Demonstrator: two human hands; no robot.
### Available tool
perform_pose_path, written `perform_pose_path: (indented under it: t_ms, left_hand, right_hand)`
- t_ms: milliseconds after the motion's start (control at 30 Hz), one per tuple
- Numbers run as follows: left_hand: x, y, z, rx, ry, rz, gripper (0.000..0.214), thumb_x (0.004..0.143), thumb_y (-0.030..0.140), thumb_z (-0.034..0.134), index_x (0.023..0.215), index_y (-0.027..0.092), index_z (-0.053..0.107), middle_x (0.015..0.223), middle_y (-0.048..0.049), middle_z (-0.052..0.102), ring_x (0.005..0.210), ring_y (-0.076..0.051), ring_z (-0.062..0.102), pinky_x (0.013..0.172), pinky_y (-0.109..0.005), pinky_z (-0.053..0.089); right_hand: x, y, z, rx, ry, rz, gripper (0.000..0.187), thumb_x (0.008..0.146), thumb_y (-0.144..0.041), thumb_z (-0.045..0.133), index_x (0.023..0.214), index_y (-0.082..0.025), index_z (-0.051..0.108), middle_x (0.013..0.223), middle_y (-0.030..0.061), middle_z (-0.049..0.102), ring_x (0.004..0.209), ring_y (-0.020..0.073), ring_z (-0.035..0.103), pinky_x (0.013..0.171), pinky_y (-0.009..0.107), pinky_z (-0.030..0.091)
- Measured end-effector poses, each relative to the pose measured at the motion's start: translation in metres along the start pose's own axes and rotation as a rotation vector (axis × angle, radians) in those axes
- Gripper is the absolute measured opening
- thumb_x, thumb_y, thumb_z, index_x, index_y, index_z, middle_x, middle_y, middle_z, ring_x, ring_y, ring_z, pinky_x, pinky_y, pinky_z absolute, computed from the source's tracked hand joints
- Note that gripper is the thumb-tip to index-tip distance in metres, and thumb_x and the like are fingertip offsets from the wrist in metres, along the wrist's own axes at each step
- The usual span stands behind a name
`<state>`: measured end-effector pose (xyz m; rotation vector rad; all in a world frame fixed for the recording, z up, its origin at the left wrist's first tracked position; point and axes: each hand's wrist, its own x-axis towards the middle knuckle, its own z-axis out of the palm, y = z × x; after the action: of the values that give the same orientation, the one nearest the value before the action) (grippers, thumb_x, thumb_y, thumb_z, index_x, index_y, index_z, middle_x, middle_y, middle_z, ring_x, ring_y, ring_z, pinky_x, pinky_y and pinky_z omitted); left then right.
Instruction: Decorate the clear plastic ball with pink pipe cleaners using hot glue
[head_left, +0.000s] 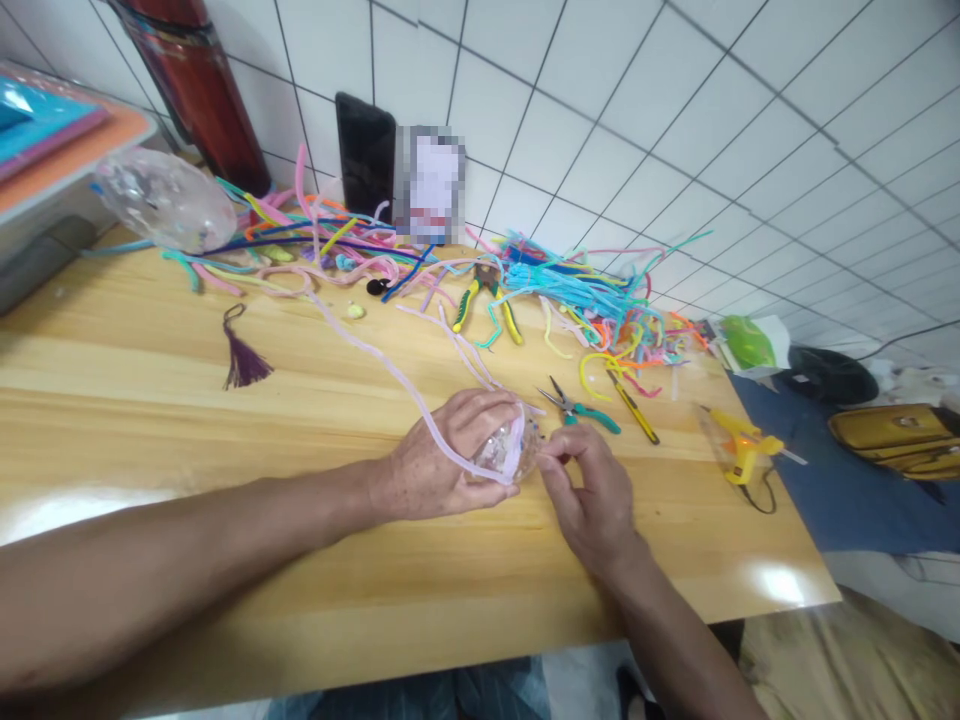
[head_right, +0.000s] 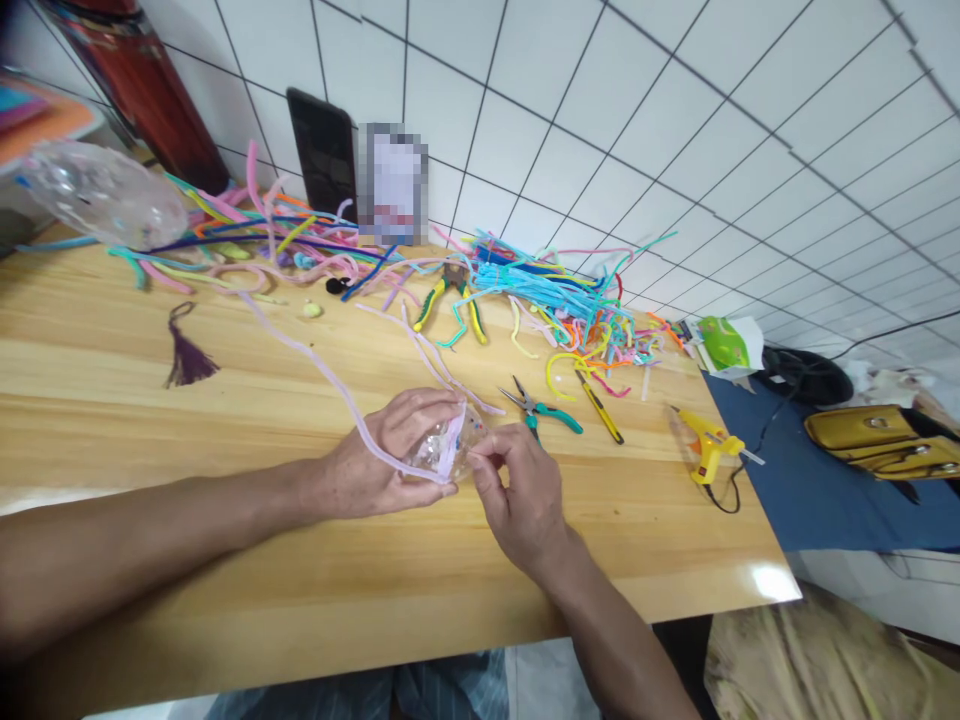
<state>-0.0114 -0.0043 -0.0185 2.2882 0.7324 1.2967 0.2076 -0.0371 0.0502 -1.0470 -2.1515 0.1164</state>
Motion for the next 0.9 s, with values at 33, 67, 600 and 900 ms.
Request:
perform_pose_path:
  t_ms: [33,67,600,900]
  left_hand:
    - [0.0005,0.0003,-0.0005,0.002,0.0,0.004,0.08,0.087,0.043,0.085,0.155,0.023,0.047,0.147,-0.0191,0.067,0.14,-0.037,0.064,0.117,-0.056,0.057]
    - [0.0008,0.0004,-0.0008,0.004,-0.001,0.006,0.079,0.087,0.043,0.085,0.154,0.022,0.048,0.146,-0.0193,0.067,0.14,-0.037,0.065,0.117,-0.056,0.057]
    - [0.0003,-0.0003,0.0004,-0.003,0.001,0.029,0.08,0.088,0.041,0.084,0.156,0.024,0.045,0.144,-0.018,0.068,0.141,-0.037,0.065,0.116,-0.058,0.057]
    - [0.0008,-0.001,0.0007,0.012,0.003,0.047,0.081,0.087,0.041,0.084,0.155,0.024,0.045,0.144,-0.0184,0.068,0.14,-0.037,0.065,0.117,-0.058,0.057]
  right_hand:
    - [-0.0002,0.0001,-0.0014,0.002,0.015,0.014,0.013,0.103,-0.013,0.059,0.102,-0.027,0.057,0.084,-0.0015,0.067,0.074,0.0166,0.066,0.067,0.03,0.055]
    - [-0.0002,0.0001,-0.0027,0.001,0.026,0.029,0.013,0.103,-0.014,0.059,0.102,-0.027,0.057,0.085,-0.0012,0.067,0.075,0.0169,0.066,0.067,0.03,0.056]
    - [0.0058,0.001,0.0017,0.025,-0.088,0.003,0.012,0.101,-0.013,0.064,0.104,-0.025,0.064,0.084,-0.0004,0.069,0.074,0.0176,0.068,0.064,0.033,0.056]
    - [0.006,0.0,0.0006,0.084,-0.109,0.041,0.014,0.101,-0.013,0.06,0.095,-0.025,0.057,0.081,-0.0024,0.063,0.073,0.0157,0.063,0.065,0.03,0.052]
